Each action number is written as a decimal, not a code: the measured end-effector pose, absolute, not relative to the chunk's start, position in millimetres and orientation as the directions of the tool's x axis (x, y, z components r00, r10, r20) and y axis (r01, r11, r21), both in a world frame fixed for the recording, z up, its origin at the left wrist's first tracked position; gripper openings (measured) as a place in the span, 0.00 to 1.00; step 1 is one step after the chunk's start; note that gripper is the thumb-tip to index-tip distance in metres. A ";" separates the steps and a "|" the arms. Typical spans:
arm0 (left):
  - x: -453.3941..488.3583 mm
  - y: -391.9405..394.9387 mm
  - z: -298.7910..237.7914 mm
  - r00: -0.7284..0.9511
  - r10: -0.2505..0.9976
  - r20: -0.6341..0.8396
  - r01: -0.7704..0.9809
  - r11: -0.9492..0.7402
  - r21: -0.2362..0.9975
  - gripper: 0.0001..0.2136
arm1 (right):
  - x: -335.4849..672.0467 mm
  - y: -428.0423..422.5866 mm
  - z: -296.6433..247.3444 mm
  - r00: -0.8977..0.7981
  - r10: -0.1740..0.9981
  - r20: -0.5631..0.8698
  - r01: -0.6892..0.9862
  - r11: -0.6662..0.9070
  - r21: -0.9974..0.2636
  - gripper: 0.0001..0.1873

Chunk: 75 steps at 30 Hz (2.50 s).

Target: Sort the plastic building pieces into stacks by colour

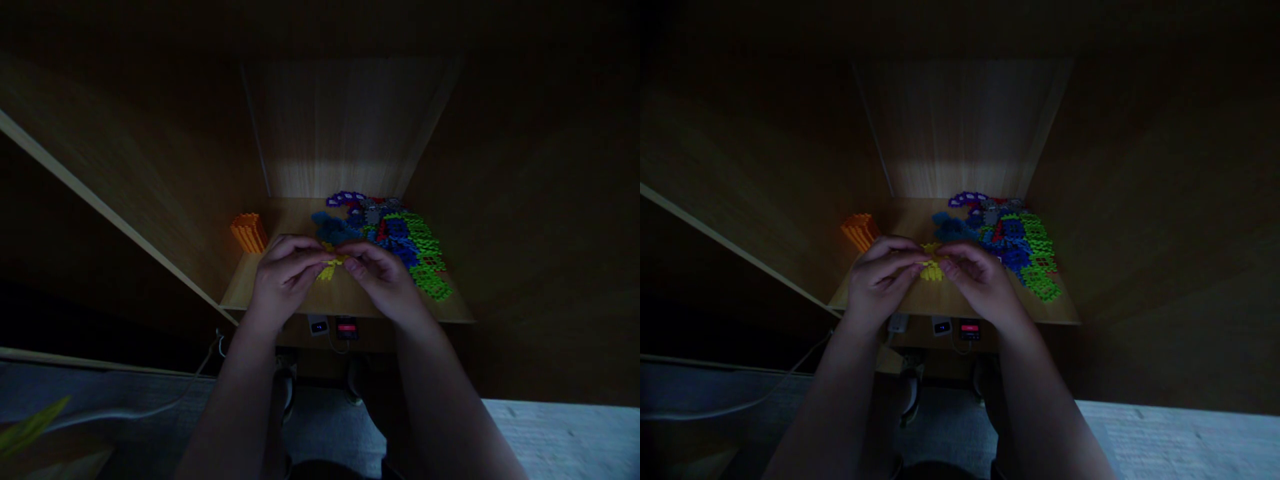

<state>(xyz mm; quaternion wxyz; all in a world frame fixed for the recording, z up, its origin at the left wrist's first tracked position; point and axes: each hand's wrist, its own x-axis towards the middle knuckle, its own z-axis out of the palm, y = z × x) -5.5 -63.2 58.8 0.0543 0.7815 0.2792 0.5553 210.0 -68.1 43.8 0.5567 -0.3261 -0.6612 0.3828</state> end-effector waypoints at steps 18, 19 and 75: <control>-24.9 -37.1 23.2 0.227 0.858 0.461 0.362 -0.513 0.778 0.40 | 210.6 -52.3 21.7 -0.044 0.835 0.548 0.316 0.532 -0.785 0.11; -24.4 -36.9 23.1 0.230 0.860 0.456 0.336 -0.510 0.792 0.39 | 209.8 -52.5 21.7 -0.052 0.834 0.549 0.323 0.535 -0.781 0.11; -24.7 -30.7 16.1 0.262 0.850 0.456 0.224 -0.513 0.828 0.31 | 207.7 -46.7 14.5 -0.192 0.852 0.486 0.381 0.521 -0.764 0.21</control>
